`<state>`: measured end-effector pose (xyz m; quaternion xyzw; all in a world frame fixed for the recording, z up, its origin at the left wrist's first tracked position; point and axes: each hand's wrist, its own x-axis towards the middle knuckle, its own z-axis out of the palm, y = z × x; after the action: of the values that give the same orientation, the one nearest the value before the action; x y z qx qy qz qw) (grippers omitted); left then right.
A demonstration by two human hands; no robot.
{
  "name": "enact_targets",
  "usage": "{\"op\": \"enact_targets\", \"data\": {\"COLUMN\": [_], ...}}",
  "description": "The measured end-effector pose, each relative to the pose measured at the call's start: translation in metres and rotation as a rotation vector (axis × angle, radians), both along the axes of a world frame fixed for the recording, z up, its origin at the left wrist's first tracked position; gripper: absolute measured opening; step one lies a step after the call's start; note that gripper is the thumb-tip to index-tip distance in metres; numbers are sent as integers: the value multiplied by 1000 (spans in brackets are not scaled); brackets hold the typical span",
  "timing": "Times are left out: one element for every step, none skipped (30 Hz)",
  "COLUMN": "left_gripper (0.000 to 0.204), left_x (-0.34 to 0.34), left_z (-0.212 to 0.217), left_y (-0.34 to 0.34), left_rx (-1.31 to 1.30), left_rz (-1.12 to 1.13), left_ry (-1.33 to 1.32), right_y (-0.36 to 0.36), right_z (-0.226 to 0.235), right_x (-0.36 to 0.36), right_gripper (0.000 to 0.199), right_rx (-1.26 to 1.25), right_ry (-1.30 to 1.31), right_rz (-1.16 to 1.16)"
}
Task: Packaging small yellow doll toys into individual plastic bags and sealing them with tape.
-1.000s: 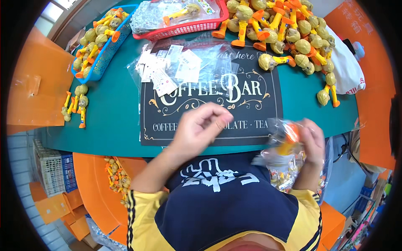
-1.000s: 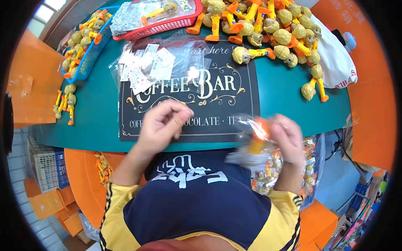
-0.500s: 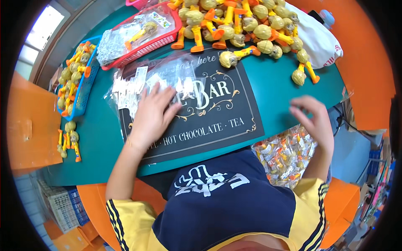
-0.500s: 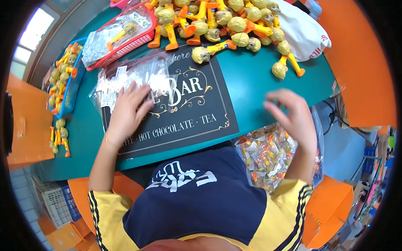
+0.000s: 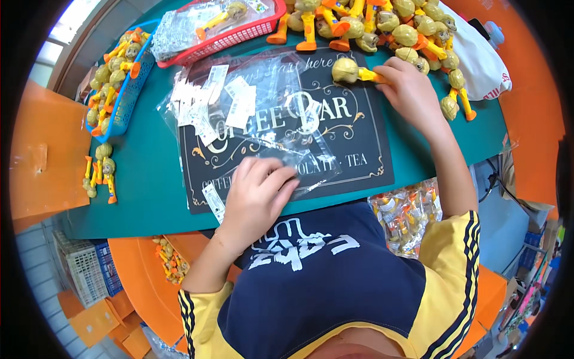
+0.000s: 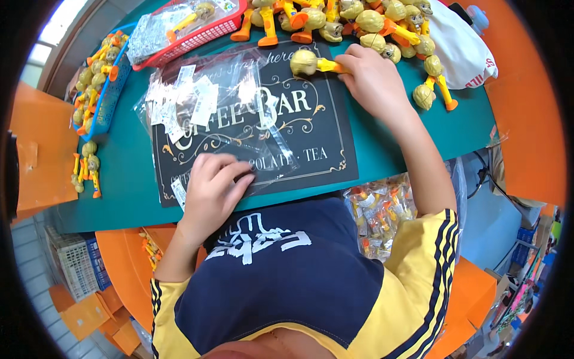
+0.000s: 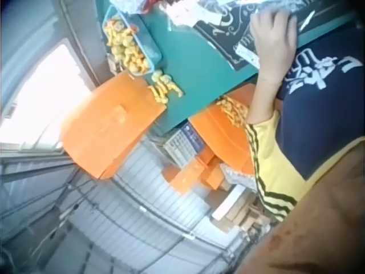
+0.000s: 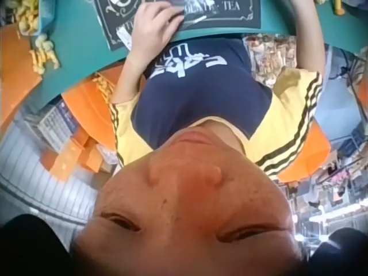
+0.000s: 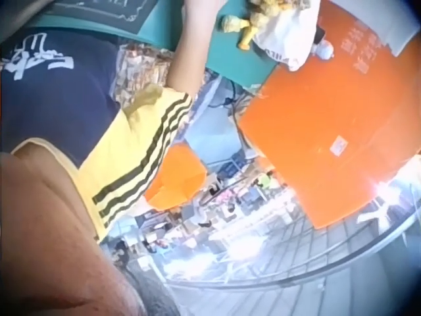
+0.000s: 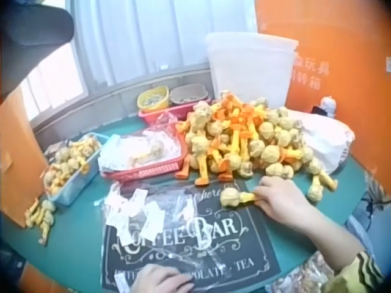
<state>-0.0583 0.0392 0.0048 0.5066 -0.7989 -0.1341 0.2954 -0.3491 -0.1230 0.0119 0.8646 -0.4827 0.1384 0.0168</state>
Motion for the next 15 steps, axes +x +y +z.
{"op": "enact_targets", "data": {"left_gripper": [23,23,23,24,24,23,23,22,22,23,23,25,25,25,26], "left_x": [-7,-12,-16,-20,-22,-23,-24,-25,-25,-25,-24,-23,-22,-19,-17], "left_z": [-5,-7,-8,-11,-12,-14,-14,-15,-16,-19,-21,-18,-18,-18,-20], "left_y": [-4,-7,-8,-11,-14,-15,-15,-12,-11,-10,-9,-8,-6,-7,-8], "left_rx": [-4,2,26,47,48,39,32,55,56,63,69,82,89,99,108], "left_rz": [23,28,72,102,94,25,-41,-64,-62,-64,-67,-19,-18,-10,-3], "left_ry": [14,20,-1,-16,-6,21,48,49,46,82,117,119,119,72,25], "right_y": [10,21,33,52,70,84,96,103,108,111,113,114,116,117,117], "right_z": [-2,0,1,0,3,1,1,-3,-9,-18,-26,-34,-33,-31,-31], "right_x": [2,5,9,18,29,43,55,65,72,78,82,83,84,86,89], "right_gripper": [29,27,26,27,29,32,29,26,24,23,24,23,23,21,19], "right_rx": [10,2,-5,414,855,1039,1220,1324,1428,1396,1363,1340,1346,1286,1226], "right_ry": [5,-218,-442,-807,-1182,-1450,-1647,-1739,-1829,-1818,-1807,-1804,-1804,-1784,-1763], "right_rz": [1,72,142,36,-82,-49,-112,-108,-103,-159,-214,-200,-206,-209,-213]}}
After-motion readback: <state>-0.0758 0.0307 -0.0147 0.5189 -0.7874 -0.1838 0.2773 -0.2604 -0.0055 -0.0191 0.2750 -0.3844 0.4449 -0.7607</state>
